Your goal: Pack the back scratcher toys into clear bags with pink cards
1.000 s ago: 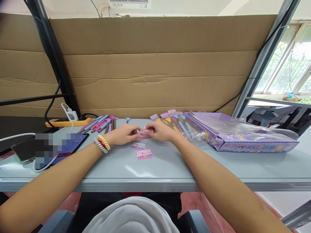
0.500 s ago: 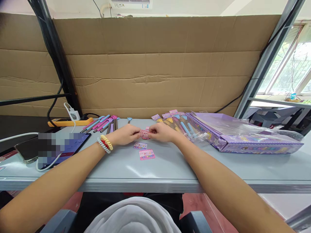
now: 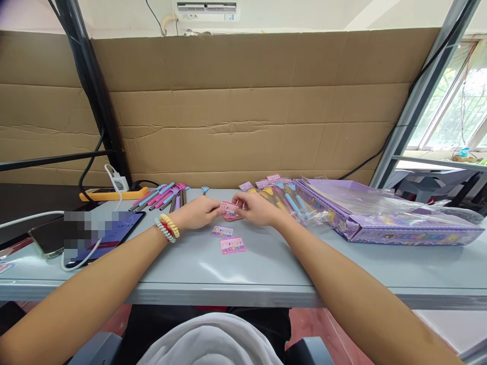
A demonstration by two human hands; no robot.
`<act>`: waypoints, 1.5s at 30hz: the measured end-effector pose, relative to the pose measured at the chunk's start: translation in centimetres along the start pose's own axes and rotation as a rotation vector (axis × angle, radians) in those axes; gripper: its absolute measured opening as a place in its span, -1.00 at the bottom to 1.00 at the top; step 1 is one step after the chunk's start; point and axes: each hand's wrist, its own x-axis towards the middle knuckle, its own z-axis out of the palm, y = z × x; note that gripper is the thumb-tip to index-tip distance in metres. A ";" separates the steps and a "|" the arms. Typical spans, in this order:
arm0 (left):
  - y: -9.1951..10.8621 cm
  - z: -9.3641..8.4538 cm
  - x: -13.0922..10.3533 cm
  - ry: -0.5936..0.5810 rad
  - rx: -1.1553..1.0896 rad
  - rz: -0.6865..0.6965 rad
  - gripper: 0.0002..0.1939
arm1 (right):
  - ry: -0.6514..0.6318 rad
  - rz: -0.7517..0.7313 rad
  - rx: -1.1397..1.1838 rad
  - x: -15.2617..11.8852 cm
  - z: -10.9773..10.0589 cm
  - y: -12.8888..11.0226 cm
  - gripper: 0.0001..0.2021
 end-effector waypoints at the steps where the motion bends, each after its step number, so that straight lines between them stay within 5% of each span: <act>1: 0.0 0.0 0.0 -0.006 0.000 0.000 -0.61 | -0.003 -0.008 0.007 0.0 0.0 0.0 -0.81; 23: 0.0 -0.1 -0.2 -0.041 -0.033 -0.033 -0.53 | -0.053 0.022 -0.032 0.1 0.1 0.5 -0.86; 45: -0.2 0.0 -0.2 -0.084 0.007 0.029 -0.71 | -0.071 0.040 -0.013 0.2 0.3 0.5 -0.83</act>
